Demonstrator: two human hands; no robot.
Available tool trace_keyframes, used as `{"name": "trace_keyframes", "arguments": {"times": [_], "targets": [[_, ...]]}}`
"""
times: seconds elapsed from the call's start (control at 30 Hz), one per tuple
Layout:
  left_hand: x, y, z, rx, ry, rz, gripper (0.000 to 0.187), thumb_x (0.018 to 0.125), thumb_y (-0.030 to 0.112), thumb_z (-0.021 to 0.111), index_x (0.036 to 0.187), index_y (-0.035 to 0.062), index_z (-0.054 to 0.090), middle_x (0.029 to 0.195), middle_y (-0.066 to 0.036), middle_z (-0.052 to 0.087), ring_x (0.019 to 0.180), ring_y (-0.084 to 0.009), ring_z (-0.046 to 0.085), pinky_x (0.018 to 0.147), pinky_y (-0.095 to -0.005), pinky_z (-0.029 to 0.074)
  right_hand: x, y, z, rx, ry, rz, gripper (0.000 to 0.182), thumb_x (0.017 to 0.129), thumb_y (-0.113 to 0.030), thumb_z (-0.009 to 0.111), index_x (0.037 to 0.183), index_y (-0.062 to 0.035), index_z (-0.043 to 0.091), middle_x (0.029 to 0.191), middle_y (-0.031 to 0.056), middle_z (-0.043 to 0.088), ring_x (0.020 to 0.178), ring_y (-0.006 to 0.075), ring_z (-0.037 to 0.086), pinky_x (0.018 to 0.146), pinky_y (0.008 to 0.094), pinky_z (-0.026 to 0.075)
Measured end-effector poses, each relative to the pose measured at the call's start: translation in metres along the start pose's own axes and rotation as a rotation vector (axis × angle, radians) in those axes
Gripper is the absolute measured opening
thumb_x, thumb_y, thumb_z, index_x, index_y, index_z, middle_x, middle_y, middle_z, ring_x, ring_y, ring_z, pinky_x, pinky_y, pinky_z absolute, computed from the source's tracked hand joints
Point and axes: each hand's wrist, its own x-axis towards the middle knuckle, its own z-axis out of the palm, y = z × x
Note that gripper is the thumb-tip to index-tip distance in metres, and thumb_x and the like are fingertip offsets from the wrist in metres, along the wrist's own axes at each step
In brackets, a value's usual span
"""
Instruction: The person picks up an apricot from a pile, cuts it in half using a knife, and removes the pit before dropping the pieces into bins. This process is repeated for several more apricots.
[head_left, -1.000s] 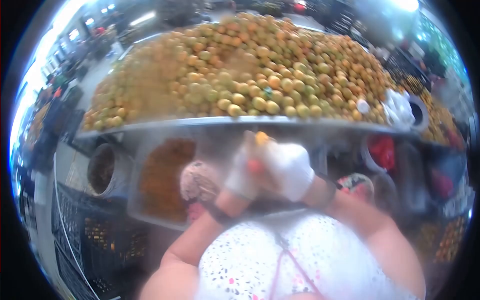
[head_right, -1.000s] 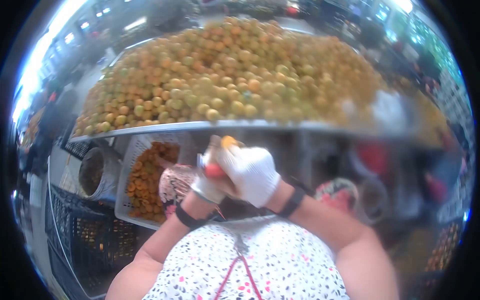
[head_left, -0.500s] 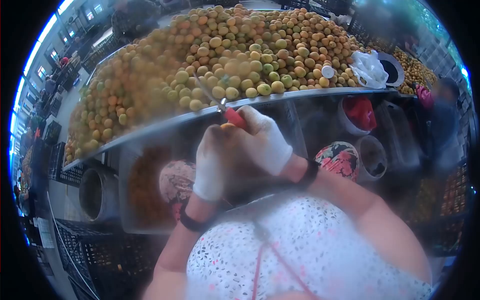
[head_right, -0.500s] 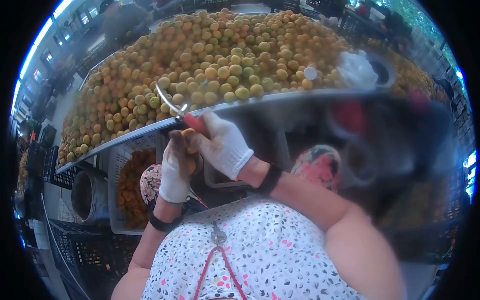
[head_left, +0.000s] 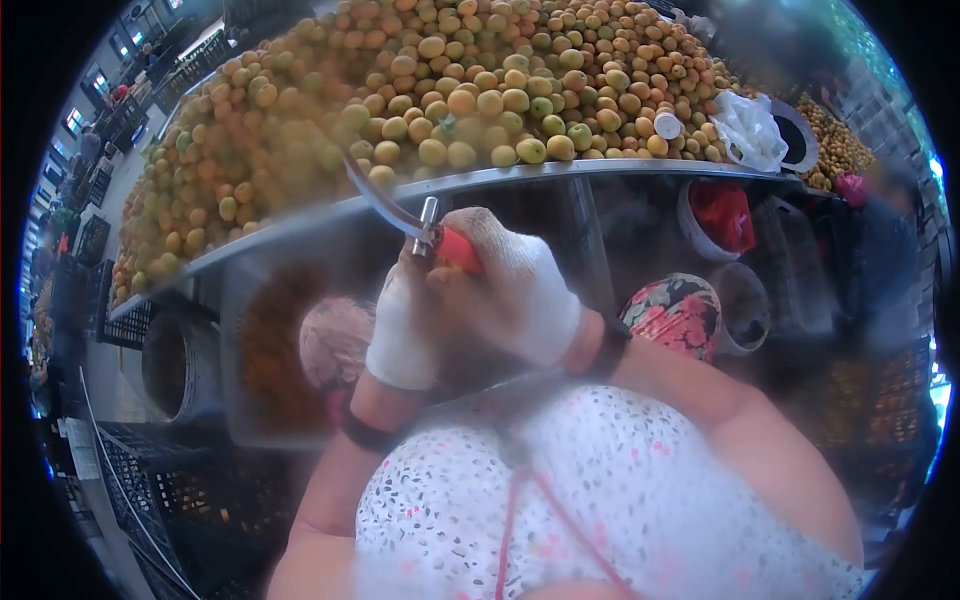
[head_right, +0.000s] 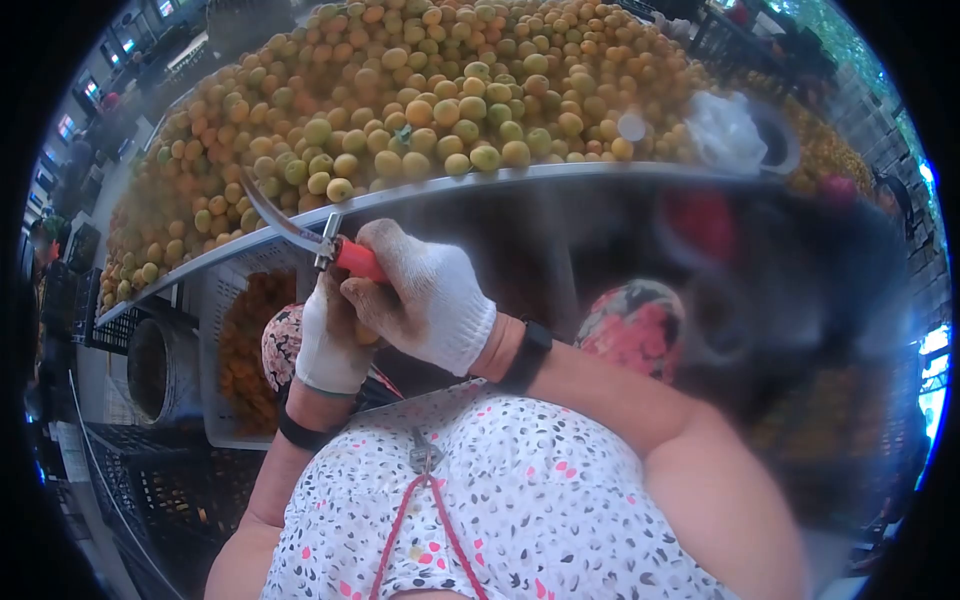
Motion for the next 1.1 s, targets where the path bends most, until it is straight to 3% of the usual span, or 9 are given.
{"name": "trace_keyframes", "arguments": {"times": [0.17,0.37,0.5,0.57,0.63,0.7,0.77,0.9,1.1], "targets": [[0.002,-0.009,-0.029,0.163,-0.077,-0.037,0.052,0.1,0.051,0.048,0.134,0.0117,0.047,0.117,-0.005,0.059,0.105,-0.0189,0.062,0.083,-0.0306,0.055,-0.001,0.021,0.003,0.063,-0.013,-0.076,0.03,0.086,-0.013,0.069,0.11,-0.004,0.055,0.082,0.0174,0.065,0.073,0.0375,0.067,0.062,0.0381,0.052],[0.011,0.008,-0.006,0.258,-0.108,-0.133,0.047,0.1,0.051,0.048,0.122,0.0101,0.056,0.104,-0.004,0.061,0.089,-0.0149,0.063,0.07,-0.027,0.054,0.006,0.03,-0.009,0.408,-0.069,0.128,0.026,0.091,-0.011,0.065,0.115,-0.0035,0.056,0.085,0.0142,0.066,0.081,0.0172,0.067,0.072,0.0315,0.052],[0.007,0.011,0.008,0.272,-0.161,-0.013,0.04,0.101,0.041,0.049,0.123,0.0092,0.057,0.087,-0.004,0.06,0.071,-0.0132,0.059,0.057,-0.0235,0.044,0.004,0.025,-0.011,0.548,-0.005,0.163,0.023,0.092,-0.01,0.064,0.113,-0.0028,0.058,0.087,0.0129,0.066,0.083,0.0121,0.064,0.075,0.03,0.051],[0.001,0.01,0.014,0.284,-0.153,-0.005,0.038,0.098,0.034,0.053,0.125,0.0075,0.056,0.082,-0.005,0.059,0.066,-0.0128,0.056,0.053,-0.0221,0.039,0.005,0.016,-0.024,0.389,0.112,0.134,0.018,0.092,-0.012,0.064,0.107,-0.0034,0.061,0.087,0.0135,0.065,0.08,0.0171,0.066,0.073,0.0311,0.051],[-0.004,0.011,0.018,0.282,-0.156,-0.003,0.039,0.097,0.033,0.054,0.126,0.0077,0.056,0.083,-0.005,0.059,0.065,-0.0128,0.055,0.053,-0.0221,0.039,0.009,0.007,-0.045,0.071,0.158,-0.025,0.014,0.097,-0.012,0.058,0.103,-0.001,0.064,0.089,0.0019,0.062,0.085,0.0066,0.056,0.074,0.0244,0.047],[-0.009,0.012,0.022,0.275,-0.149,-0.007,0.041,0.095,0.033,0.055,0.128,0.0082,0.054,0.083,-0.006,0.059,0.065,-0.0127,0.055,0.054,-0.0221,0.039,0.013,-0.004,-0.064,-0.286,0.225,-0.3,0.015,0.098,-0.013,0.058,0.102,0.0002,0.064,0.083,0.0022,0.062,0.077,0.0056,0.055,0.066,0.0231,0.046],[-0.014,0.013,0.027,0.265,-0.141,-0.018,0.043,0.094,0.032,0.057,0.13,0.0087,0.053,0.084,-0.006,0.059,0.064,-0.0126,0.054,0.054,-0.0221,0.039,0.006,-0.02,-0.069,-0.005,0.227,-0.028,0.015,0.098,-0.012,0.057,0.102,0.0003,0.064,0.082,0.0021,0.063,0.07,0.005,0.055,0.06,0.0222,0.045],[-0.022,0.01,0.041,0.304,-0.189,0.065,0.046,0.092,0.029,0.06,0.132,0.008,0.051,0.086,-0.007,0.059,0.062,-0.0124,0.054,0.053,-0.0229,0.04,0.001,-0.041,-0.065,0.493,0.284,-0.02,0.012,0.097,-0.01,0.059,0.104,-0.001,0.064,0.083,0.0022,0.065,0.066,0.0049,0.057,0.056,0.0195,0.043],[-0.031,0.011,0.054,0.305,-0.158,0.1,0.045,0.092,0.017,0.059,0.133,0.008,0.047,0.084,-0.005,0.057,0.061,-0.0112,0.053,0.051,-0.0228,0.04,-0.005,-0.04,-0.061,0.553,0.212,0.18,0.007,0.095,-0.011,0.064,0.092,-0.0048,0.063,0.075,0.0002,0.062,0.059,0.0038,0.054,0.05,0.0203,0.041]]}}
